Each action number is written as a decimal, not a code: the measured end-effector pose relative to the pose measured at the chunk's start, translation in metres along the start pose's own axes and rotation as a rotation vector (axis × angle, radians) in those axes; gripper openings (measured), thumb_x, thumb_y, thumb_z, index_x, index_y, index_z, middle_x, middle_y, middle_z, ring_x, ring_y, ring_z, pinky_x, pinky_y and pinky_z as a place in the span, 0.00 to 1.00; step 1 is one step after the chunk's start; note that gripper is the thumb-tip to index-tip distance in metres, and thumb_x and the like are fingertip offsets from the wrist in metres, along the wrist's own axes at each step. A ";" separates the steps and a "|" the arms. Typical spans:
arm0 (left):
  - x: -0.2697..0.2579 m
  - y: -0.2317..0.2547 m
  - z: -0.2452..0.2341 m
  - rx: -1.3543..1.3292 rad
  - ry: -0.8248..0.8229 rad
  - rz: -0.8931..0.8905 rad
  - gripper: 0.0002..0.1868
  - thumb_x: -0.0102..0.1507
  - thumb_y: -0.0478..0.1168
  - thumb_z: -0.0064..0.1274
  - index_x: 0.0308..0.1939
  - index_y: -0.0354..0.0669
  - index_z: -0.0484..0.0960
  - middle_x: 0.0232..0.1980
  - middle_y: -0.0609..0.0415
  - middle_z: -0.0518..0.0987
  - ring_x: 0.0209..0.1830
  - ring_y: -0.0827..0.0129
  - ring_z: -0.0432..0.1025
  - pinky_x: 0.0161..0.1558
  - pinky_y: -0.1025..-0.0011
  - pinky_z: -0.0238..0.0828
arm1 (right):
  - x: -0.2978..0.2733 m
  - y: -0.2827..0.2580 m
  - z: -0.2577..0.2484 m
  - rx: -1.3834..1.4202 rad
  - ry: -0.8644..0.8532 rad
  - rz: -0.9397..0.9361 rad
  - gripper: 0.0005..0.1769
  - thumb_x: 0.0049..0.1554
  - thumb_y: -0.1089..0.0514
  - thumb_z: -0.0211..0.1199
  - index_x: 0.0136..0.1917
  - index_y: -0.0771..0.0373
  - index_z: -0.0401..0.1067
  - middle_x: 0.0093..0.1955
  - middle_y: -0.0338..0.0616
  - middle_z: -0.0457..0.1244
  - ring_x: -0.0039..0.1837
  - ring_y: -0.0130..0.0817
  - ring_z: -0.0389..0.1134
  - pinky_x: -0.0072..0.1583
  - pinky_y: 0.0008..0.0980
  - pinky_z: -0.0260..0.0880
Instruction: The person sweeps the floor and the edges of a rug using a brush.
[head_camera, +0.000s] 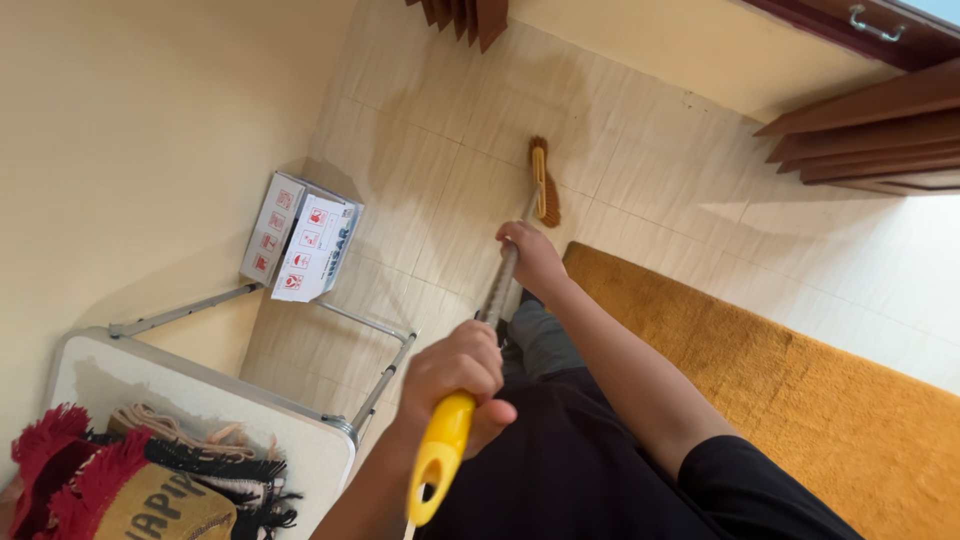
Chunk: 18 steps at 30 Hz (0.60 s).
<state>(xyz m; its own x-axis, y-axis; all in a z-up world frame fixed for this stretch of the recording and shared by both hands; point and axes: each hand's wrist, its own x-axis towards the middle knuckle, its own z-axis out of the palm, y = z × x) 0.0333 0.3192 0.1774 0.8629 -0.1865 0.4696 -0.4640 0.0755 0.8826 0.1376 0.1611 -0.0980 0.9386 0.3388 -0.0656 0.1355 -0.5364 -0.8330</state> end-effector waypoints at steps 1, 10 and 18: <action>0.007 0.001 0.001 0.007 0.004 -0.002 0.20 0.70 0.49 0.60 0.34 0.44 0.67 0.31 0.58 0.71 0.31 0.65 0.68 0.41 0.66 0.71 | 0.004 -0.012 -0.004 0.004 -0.005 -0.004 0.08 0.56 0.67 0.60 0.50 0.62 0.72 0.51 0.51 0.66 0.54 0.52 0.69 0.57 0.44 0.69; 0.059 0.030 -0.007 -0.261 0.211 -0.011 0.23 0.68 0.55 0.59 0.31 0.42 0.70 0.25 0.57 0.71 0.23 0.67 0.65 0.34 0.66 0.66 | -0.009 -0.068 -0.085 -0.154 0.007 0.090 0.07 0.51 0.62 0.67 0.45 0.57 0.74 0.44 0.42 0.68 0.49 0.45 0.70 0.48 0.43 0.70; 0.093 -0.016 0.023 -0.446 -0.012 -0.095 0.22 0.70 0.51 0.58 0.30 0.42 0.68 0.26 0.55 0.71 0.24 0.65 0.65 0.36 0.65 0.67 | -0.064 -0.026 -0.140 -0.241 0.168 0.201 0.09 0.49 0.55 0.69 0.44 0.57 0.75 0.44 0.43 0.68 0.50 0.45 0.70 0.50 0.42 0.70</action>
<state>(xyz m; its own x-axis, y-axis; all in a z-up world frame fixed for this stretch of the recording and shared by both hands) 0.1165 0.2785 0.2064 0.8940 -0.2243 0.3878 -0.2486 0.4718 0.8460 0.1191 0.0449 0.0049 0.9904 0.0867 -0.1073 -0.0053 -0.7534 -0.6576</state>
